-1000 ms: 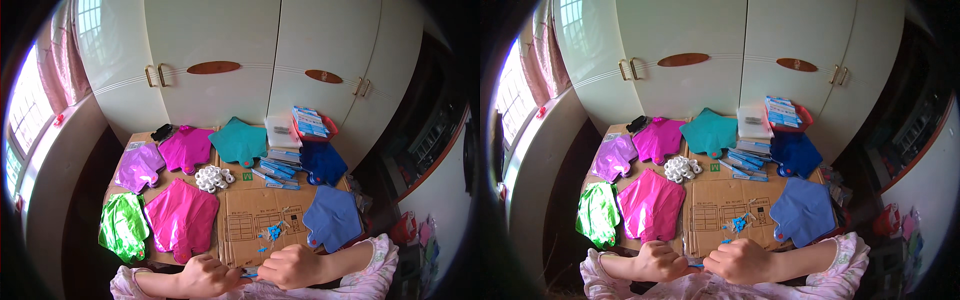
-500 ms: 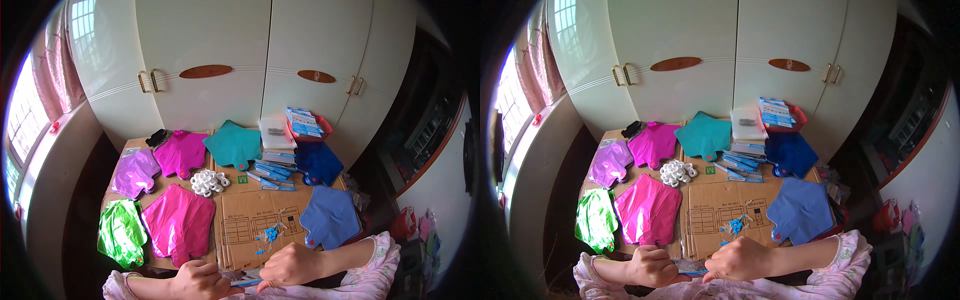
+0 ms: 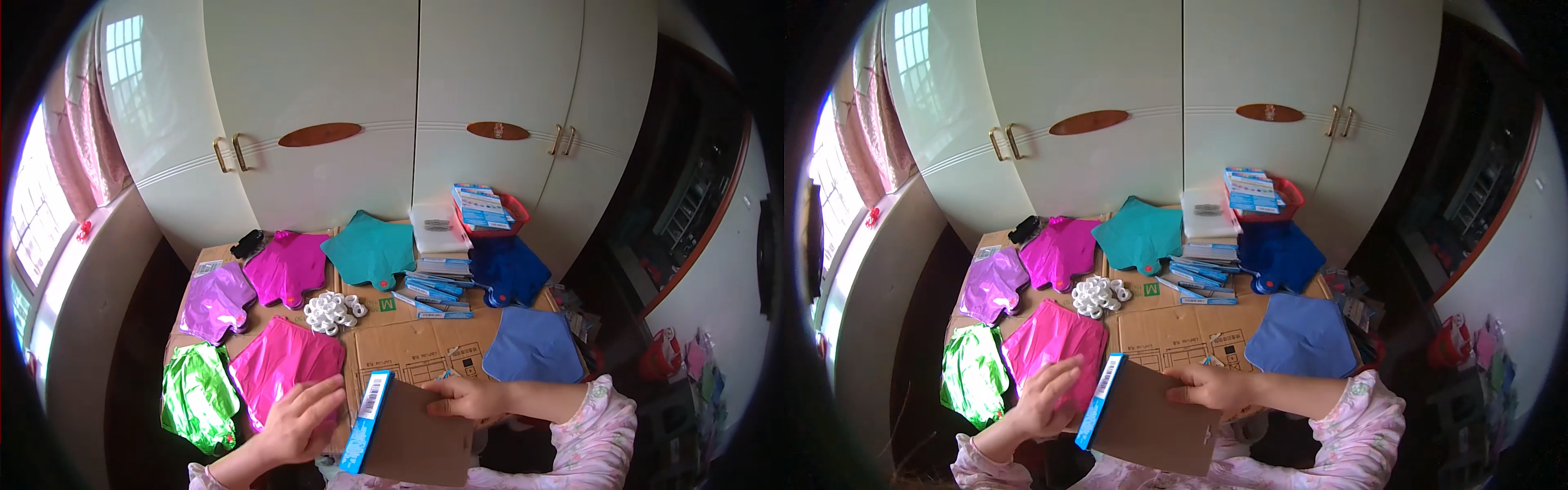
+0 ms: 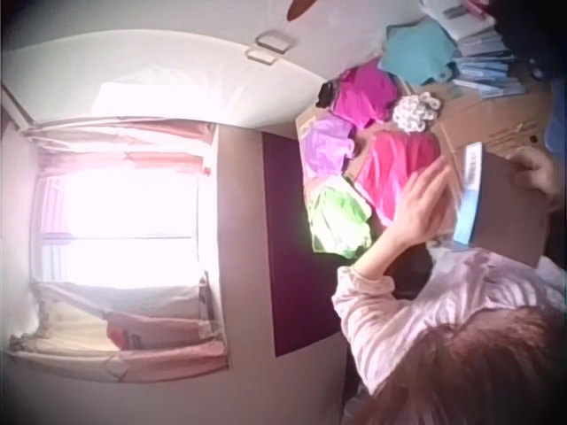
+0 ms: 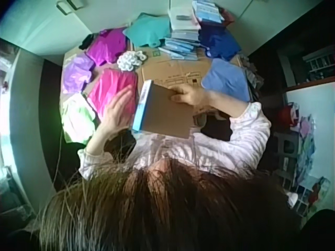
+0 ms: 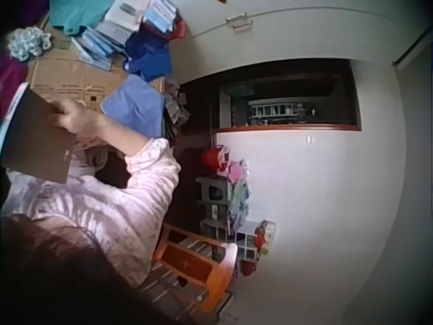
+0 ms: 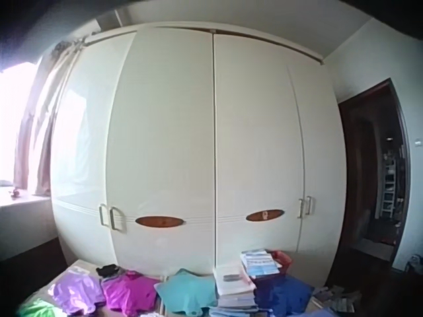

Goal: Fold colorful plastic sheets and place them into individual plastic sleeves for packaging.

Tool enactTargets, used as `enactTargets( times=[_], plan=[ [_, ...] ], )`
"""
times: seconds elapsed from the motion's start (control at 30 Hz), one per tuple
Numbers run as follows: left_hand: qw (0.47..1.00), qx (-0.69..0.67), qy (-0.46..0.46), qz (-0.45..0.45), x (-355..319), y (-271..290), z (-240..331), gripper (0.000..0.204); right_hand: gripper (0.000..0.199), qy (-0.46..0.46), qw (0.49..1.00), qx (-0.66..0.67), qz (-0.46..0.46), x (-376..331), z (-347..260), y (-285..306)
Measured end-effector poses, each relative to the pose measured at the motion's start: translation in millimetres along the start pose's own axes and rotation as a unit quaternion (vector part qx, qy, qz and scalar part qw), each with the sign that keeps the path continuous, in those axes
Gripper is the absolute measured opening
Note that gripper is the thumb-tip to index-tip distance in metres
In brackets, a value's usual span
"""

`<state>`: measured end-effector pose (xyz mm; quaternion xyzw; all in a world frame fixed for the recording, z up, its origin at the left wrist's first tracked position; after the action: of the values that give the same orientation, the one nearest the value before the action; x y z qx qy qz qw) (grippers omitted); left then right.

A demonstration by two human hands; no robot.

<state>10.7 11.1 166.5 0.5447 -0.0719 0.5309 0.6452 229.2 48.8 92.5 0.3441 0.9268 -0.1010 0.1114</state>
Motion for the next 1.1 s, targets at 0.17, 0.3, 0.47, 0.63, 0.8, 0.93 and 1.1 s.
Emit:
enactTargets(
  times=[0.17, 0.3, 0.47, 0.63, 0.8, 0.93, 1.1],
  plan=[
    [0.949, 0.138, -0.281, -0.042, 14.8, -3.8, 31.9, 0.051, 0.036, -0.127, 0.973, 0.005, -0.191, 8.3, -0.8, -14.2],
    [0.921, 0.145, -0.332, -0.146, 26.0, -20.9, 46.4, 0.033, 0.035, -0.061, 0.97, -0.053, -0.228, 25.1, 4.2, -12.7],
    [0.917, 0.209, -0.319, -0.117, 13.8, -51.1, 13.7, 0.016, 0.024, 0.123, 0.882, -0.429, 0.148, 62.1, -1.3, 69.6],
    [0.91, 0.301, -0.28, -0.051, 15.3, -78.5, -40.6, 0.017, 0.022, 0.242, 0.631, -0.59, 0.441, 56.0, 9.4, 150.9],
    [0.92, 0.303, -0.243, -0.049, 14.0, -100.2, -67.4, 0.018, 0.016, 0.169, 0.625, -0.625, 0.436, 67.6, 16.7, 165.8],
    [0.92, 0.321, -0.22, -0.049, 23.1, -120.3, -84.8, 0.016, 0.016, 0.171, 0.626, -0.617, 0.445, 69.6, 11.3, 173.4],
    [0.948, 0.262, -0.173, -0.06, 40.6, -135.7, -105.9, 0.015, 0.017, 0.142, 0.655, -0.596, 0.442, 70.6, -2.1, 180.4]
  ],
)
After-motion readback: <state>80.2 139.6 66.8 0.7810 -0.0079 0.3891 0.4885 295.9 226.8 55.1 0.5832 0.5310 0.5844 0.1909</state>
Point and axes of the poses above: each hand's wrist, its own x-axis towards the middle knuckle, its own y-axis out of the back of the hand, z = x × y, the point moved 6 cm from there along x, towards the middle knuckle, and after that the axes turned 8 degrees about z, right-handed, at the moved point
